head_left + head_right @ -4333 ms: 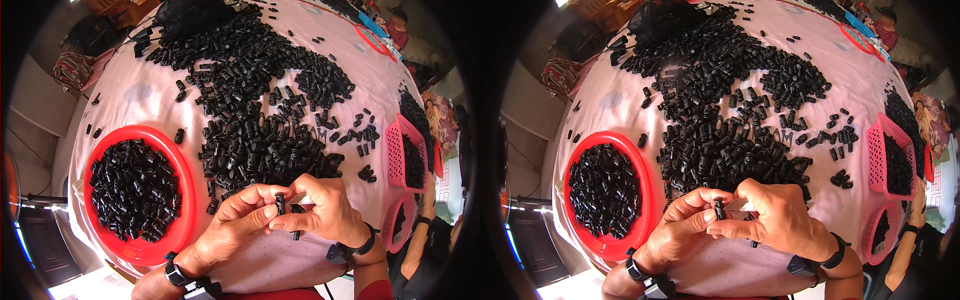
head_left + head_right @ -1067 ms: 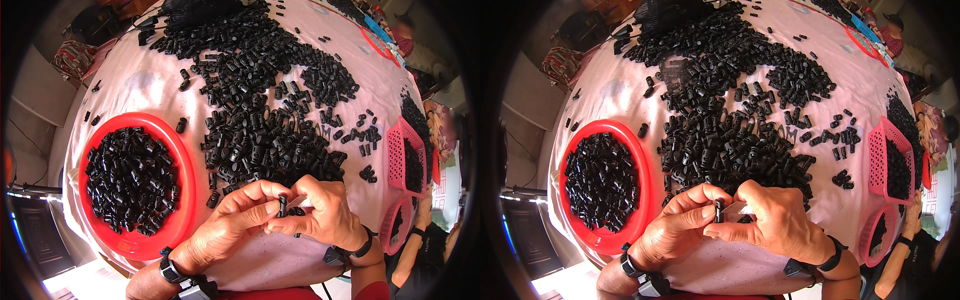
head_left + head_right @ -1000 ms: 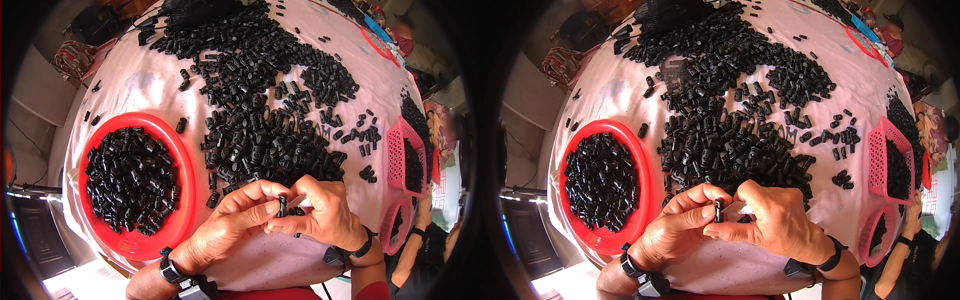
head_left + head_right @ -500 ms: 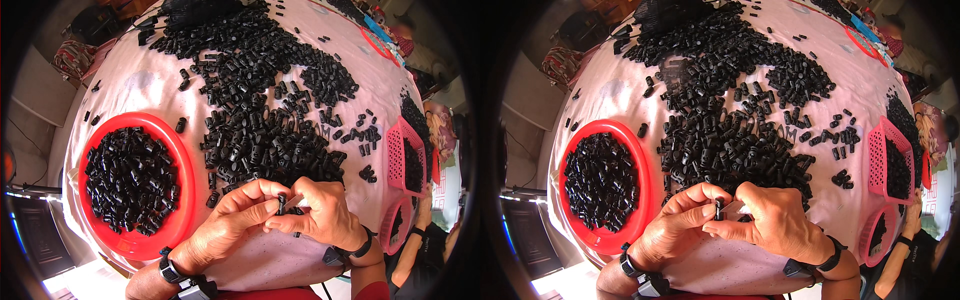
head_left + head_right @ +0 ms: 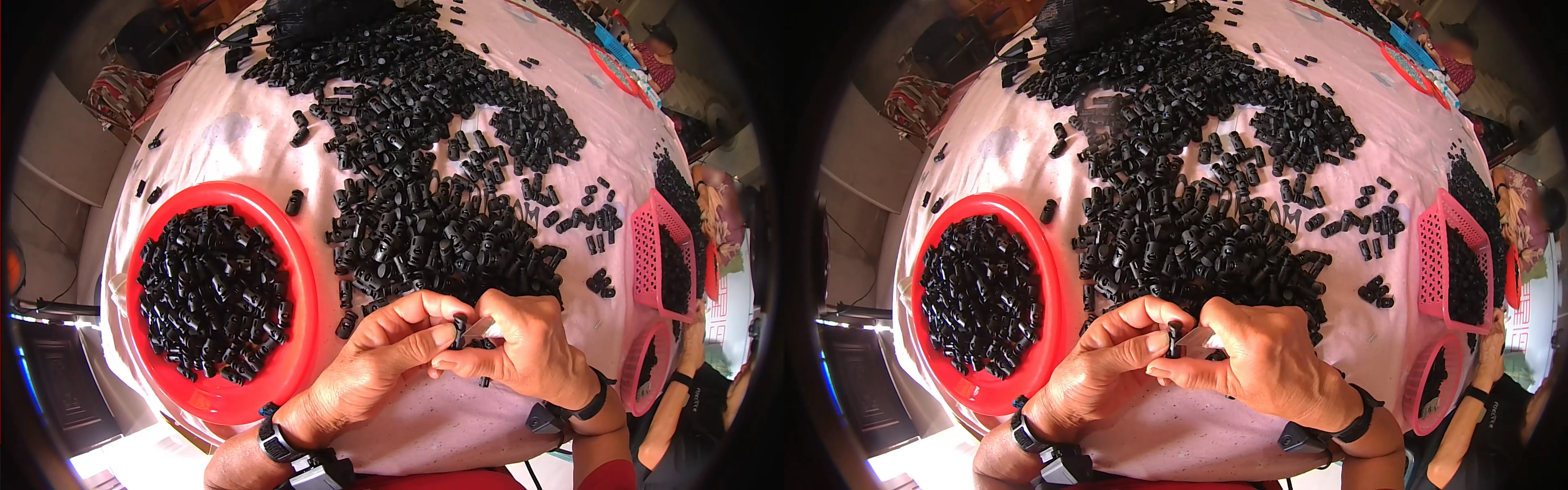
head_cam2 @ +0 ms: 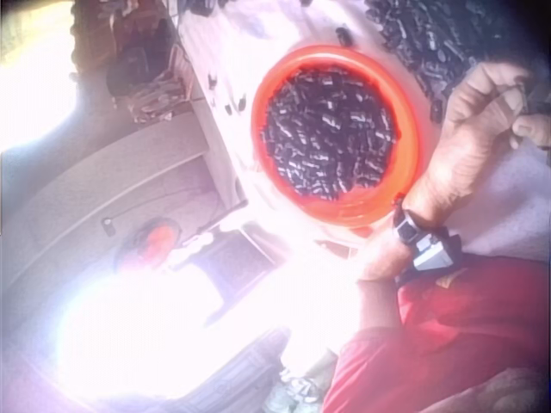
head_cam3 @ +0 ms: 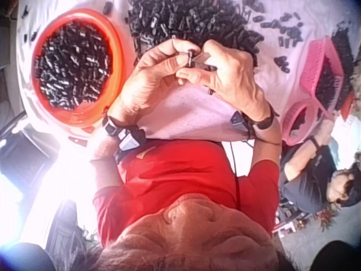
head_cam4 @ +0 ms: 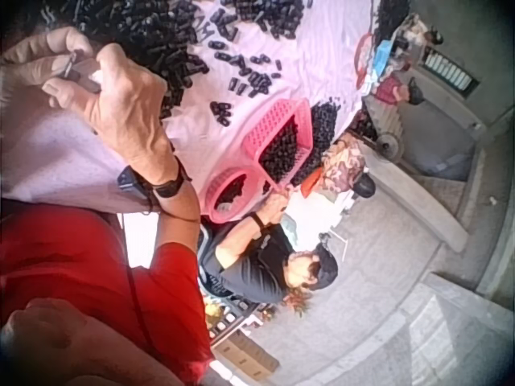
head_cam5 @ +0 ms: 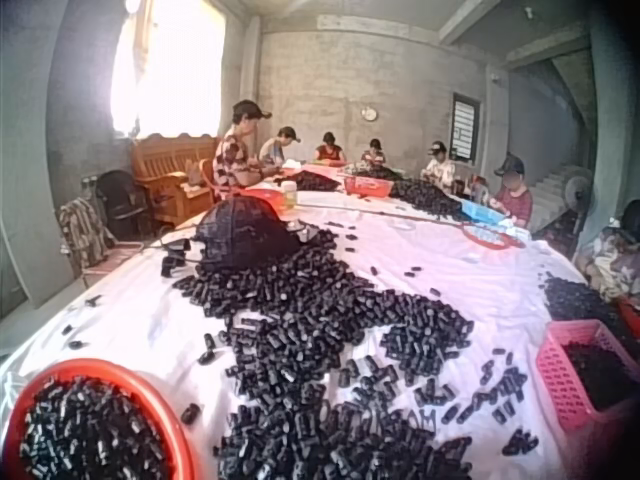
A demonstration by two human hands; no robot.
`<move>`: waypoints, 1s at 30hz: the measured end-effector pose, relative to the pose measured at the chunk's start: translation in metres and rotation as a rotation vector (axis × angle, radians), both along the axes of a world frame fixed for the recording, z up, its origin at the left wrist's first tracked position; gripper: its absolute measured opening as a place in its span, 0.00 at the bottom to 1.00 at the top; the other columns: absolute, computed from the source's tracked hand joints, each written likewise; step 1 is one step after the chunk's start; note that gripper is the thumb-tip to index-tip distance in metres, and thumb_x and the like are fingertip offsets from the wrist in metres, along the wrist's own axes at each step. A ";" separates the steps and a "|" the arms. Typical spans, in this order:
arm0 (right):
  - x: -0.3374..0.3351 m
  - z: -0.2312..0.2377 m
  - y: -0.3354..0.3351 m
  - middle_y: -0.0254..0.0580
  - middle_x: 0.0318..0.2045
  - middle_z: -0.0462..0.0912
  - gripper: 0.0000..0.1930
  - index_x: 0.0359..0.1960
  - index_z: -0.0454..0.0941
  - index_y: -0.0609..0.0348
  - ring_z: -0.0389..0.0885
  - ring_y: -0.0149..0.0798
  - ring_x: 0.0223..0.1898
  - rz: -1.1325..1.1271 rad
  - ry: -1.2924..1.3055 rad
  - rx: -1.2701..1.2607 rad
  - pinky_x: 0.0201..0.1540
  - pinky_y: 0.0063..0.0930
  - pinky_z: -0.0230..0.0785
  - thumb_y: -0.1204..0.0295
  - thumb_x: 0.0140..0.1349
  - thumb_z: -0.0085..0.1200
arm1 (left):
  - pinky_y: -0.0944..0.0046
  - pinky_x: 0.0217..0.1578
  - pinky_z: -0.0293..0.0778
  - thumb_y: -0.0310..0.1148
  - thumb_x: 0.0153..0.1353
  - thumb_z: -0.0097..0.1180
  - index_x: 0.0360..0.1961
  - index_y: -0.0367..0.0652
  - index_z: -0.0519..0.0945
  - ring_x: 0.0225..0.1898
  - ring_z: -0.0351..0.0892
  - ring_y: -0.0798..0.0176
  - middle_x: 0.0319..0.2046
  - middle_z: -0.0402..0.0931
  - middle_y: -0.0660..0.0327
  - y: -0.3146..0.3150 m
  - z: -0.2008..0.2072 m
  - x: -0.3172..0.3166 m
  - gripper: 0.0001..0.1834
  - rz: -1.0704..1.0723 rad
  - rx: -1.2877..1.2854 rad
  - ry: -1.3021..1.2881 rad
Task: The recorder manually assembles small black plastic cord locks by joining two components together.
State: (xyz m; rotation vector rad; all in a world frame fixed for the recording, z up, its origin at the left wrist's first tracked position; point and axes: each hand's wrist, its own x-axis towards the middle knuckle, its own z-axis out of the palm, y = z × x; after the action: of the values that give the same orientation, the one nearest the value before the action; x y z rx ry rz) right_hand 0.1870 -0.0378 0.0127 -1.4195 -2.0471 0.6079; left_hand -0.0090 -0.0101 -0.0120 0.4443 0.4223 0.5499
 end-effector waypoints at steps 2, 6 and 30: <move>0.000 -0.001 0.000 0.38 0.15 0.77 0.26 0.19 0.68 0.56 0.79 0.36 0.15 -0.003 0.000 0.001 0.16 0.27 0.69 0.50 0.48 0.71 | 0.73 0.40 0.66 0.31 0.71 0.50 0.53 0.41 0.74 0.37 0.68 0.77 0.44 0.74 0.68 0.000 0.001 0.000 0.13 -0.003 0.008 0.009; 0.000 0.001 -0.001 0.43 0.15 0.80 0.27 0.20 0.68 0.59 0.81 0.37 0.17 0.002 -0.012 -0.036 0.19 0.28 0.71 0.49 0.51 0.69 | 0.73 0.40 0.66 0.31 0.71 0.50 0.53 0.41 0.74 0.36 0.68 0.77 0.42 0.74 0.68 0.001 0.000 0.000 0.12 -0.011 0.017 0.016; -0.001 0.001 -0.002 0.42 0.15 0.80 0.26 0.19 0.69 0.59 0.82 0.37 0.17 0.009 -0.025 -0.049 0.19 0.27 0.71 0.51 0.52 0.69 | 0.73 0.39 0.66 0.32 0.70 0.51 0.52 0.42 0.75 0.35 0.69 0.78 0.39 0.74 0.70 0.000 0.002 0.000 0.12 -0.003 0.017 0.047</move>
State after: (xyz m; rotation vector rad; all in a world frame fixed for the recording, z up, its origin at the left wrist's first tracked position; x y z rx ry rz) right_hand 0.1863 -0.0395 0.0136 -1.4537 -2.0719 0.6507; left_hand -0.0091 -0.0100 -0.0103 0.4745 0.4620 0.5416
